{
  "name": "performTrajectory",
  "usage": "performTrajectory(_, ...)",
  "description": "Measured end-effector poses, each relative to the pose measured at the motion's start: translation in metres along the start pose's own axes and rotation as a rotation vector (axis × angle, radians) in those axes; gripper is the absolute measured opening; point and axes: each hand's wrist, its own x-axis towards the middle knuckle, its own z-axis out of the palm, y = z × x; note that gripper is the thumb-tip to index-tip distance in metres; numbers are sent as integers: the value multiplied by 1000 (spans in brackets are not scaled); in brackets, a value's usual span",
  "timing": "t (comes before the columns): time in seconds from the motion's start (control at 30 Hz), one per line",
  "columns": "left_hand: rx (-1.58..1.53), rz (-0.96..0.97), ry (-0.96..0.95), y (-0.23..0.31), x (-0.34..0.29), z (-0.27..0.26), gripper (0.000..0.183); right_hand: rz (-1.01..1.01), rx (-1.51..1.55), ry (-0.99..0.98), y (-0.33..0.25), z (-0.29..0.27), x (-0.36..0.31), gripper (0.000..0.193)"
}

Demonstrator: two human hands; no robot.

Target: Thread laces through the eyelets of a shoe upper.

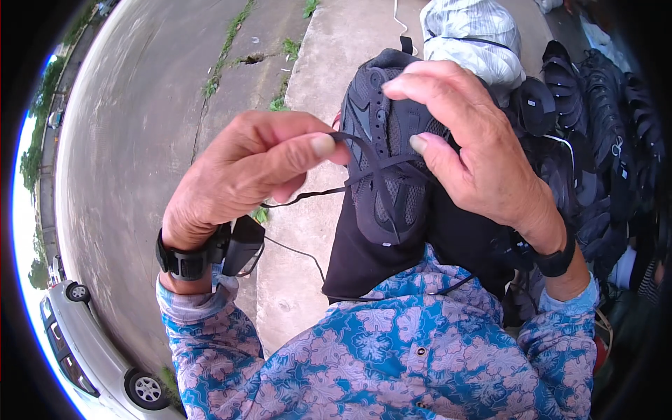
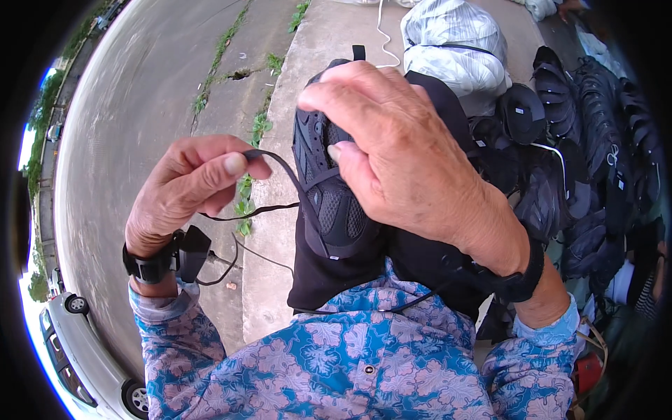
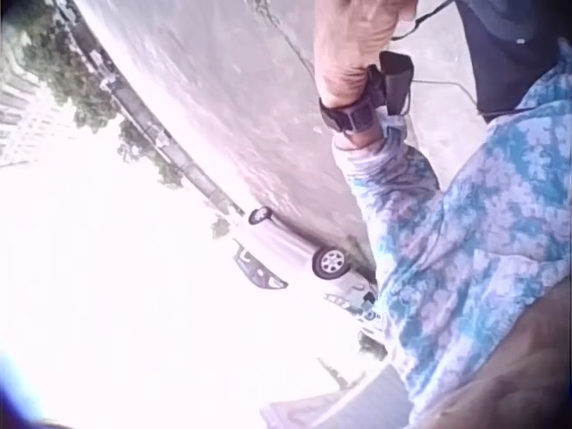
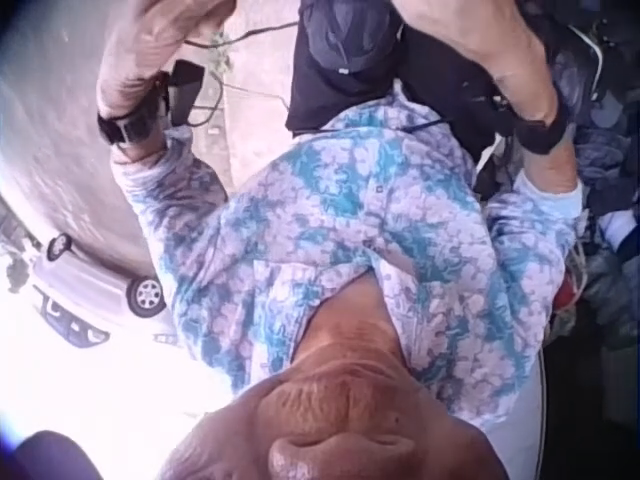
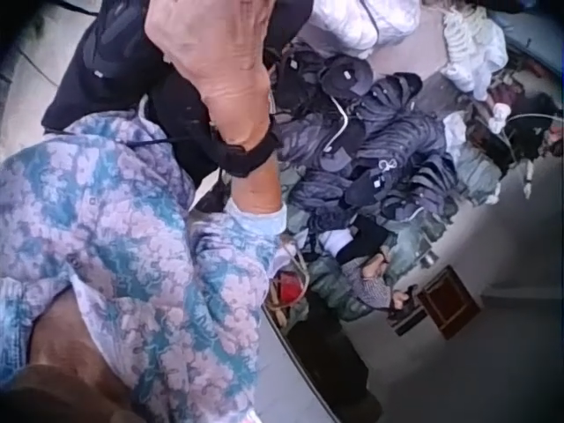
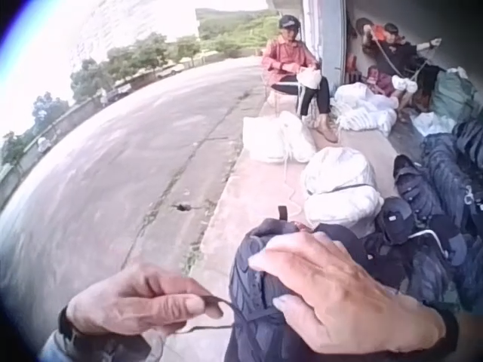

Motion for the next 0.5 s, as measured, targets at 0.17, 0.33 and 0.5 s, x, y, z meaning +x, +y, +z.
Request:
performTrajectory(0.17, -64, 75, -116, 19, 7, 8, 30, 207, 944, -260, -3, 10, 15, 33)
performTrajectory(0.33, -4, 44, -54, 11, 2, -1, 29, 527, 1318, -379, 6, 0, 11, 34)
performTrajectory(0.5, -60, 16, -5, 0, 0, -14, 25, 501, 1047, -373, 12, -1, -1, 20)
